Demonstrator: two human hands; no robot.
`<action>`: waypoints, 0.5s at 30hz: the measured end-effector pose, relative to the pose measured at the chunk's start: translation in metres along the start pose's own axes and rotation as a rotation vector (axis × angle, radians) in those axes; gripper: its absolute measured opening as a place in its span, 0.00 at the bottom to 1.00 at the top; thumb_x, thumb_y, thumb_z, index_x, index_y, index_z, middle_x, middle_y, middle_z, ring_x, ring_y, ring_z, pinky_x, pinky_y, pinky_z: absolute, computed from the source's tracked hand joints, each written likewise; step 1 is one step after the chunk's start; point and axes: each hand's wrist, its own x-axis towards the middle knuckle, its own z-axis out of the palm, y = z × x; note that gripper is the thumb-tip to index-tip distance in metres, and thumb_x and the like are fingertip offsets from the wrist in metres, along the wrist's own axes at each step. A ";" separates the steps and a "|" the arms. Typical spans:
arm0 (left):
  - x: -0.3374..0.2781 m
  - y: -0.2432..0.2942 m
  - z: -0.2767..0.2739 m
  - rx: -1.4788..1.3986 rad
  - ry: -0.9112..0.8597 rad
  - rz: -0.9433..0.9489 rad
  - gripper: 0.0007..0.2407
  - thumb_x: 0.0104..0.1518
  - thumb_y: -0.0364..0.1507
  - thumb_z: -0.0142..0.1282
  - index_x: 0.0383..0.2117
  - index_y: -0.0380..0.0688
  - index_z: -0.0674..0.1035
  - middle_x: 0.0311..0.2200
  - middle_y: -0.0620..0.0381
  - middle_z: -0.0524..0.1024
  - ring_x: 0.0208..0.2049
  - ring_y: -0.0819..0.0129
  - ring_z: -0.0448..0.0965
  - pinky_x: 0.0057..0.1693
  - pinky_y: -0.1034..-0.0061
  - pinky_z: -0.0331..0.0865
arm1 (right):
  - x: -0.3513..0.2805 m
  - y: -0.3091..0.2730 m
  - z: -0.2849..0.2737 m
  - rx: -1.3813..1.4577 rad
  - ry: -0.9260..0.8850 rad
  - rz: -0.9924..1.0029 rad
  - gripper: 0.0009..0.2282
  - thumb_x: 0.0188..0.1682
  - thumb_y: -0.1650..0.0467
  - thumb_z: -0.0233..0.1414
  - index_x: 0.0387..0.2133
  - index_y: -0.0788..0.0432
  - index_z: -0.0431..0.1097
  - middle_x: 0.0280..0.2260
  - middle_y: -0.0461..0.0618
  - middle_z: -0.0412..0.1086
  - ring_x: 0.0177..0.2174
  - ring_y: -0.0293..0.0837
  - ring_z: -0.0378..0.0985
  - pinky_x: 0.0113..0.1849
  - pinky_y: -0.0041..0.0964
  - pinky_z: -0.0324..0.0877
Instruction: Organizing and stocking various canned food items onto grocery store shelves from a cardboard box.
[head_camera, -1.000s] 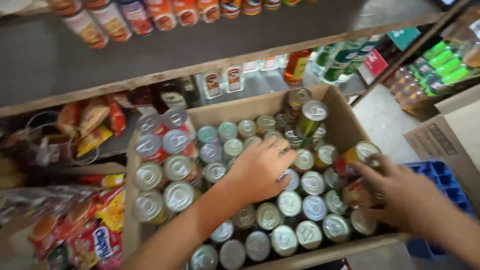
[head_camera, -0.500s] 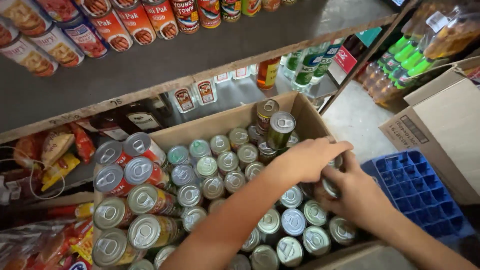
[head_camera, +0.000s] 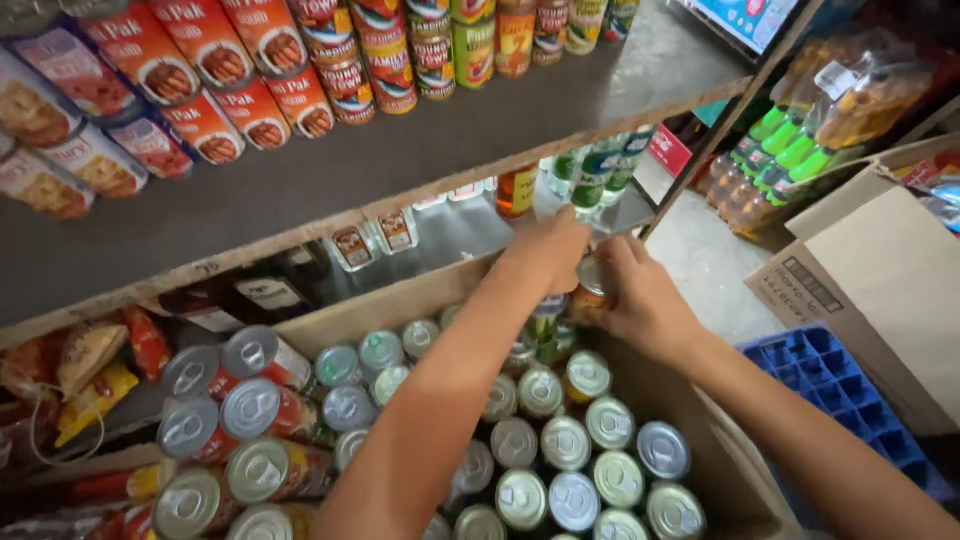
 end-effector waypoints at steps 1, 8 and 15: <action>0.004 -0.011 0.009 0.006 0.003 -0.001 0.17 0.43 0.27 0.65 0.43 0.45 0.81 0.53 0.46 0.74 0.53 0.49 0.77 0.57 0.55 0.70 | 0.003 0.002 0.002 0.001 0.005 -0.004 0.29 0.31 0.69 0.67 0.45 0.63 0.61 0.42 0.64 0.66 0.40 0.65 0.73 0.39 0.52 0.71; -0.022 -0.034 0.012 -0.180 0.039 -0.011 0.23 0.46 0.38 0.64 0.50 0.46 0.79 0.58 0.42 0.71 0.57 0.43 0.73 0.60 0.53 0.67 | -0.005 0.013 0.018 -0.138 -0.017 -0.004 0.33 0.29 0.64 0.70 0.47 0.59 0.62 0.43 0.62 0.70 0.43 0.64 0.74 0.43 0.53 0.71; -0.099 -0.020 -0.015 -0.199 0.084 -0.271 0.55 0.26 0.45 0.81 0.65 0.40 0.57 0.63 0.29 0.58 0.58 0.37 0.68 0.60 0.54 0.66 | -0.007 -0.003 0.013 -0.203 -0.004 0.164 0.45 0.22 0.64 0.72 0.58 0.60 0.57 0.48 0.65 0.69 0.47 0.66 0.72 0.44 0.55 0.69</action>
